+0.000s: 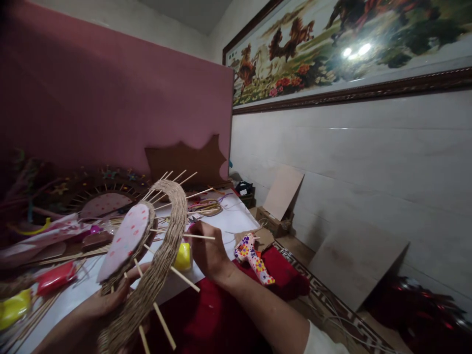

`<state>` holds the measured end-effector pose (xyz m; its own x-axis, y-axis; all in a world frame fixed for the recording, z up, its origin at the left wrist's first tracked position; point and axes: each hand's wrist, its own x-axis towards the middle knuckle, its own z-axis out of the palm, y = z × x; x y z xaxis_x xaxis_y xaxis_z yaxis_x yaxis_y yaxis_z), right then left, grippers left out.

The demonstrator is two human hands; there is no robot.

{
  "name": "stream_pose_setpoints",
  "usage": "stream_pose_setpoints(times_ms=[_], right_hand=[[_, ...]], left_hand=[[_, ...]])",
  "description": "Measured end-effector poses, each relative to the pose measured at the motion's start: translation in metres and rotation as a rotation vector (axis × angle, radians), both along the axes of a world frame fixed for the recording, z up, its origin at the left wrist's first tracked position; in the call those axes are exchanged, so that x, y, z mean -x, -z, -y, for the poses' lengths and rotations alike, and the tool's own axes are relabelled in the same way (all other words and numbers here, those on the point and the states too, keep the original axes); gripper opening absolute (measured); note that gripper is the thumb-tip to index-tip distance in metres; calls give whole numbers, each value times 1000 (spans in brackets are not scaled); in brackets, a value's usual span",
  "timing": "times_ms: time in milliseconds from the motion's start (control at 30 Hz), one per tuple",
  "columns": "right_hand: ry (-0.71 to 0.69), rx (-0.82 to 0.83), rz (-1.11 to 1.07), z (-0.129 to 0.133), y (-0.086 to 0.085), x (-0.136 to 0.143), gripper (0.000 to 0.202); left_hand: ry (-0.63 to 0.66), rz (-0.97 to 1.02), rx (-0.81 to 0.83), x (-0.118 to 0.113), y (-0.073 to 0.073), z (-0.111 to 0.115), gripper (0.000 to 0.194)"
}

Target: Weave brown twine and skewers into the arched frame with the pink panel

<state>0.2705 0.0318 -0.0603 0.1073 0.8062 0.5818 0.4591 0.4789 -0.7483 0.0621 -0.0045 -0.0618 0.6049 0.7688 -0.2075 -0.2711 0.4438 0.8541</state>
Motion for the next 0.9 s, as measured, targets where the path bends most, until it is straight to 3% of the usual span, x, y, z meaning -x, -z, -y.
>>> stream_pose_setpoints(times_ms=[200, 467, 700, 900], right_hand=[[-338, 201, -402, -5, 27, 21, 12], [-454, 368, -660, 19, 18, 22, 33], [-499, 338, -646, 16, 34, 22, 36], [-645, 404, -527, 25, 30, 28, 41]], left_hand=[[102, 69, 36, 1, -9, 6, 65], [-43, 178, 35, -5, -7, 6, 61], [-148, 231, 18, -5, -8, 5, 54], [-40, 353, 34, -3, -6, 6, 48]])
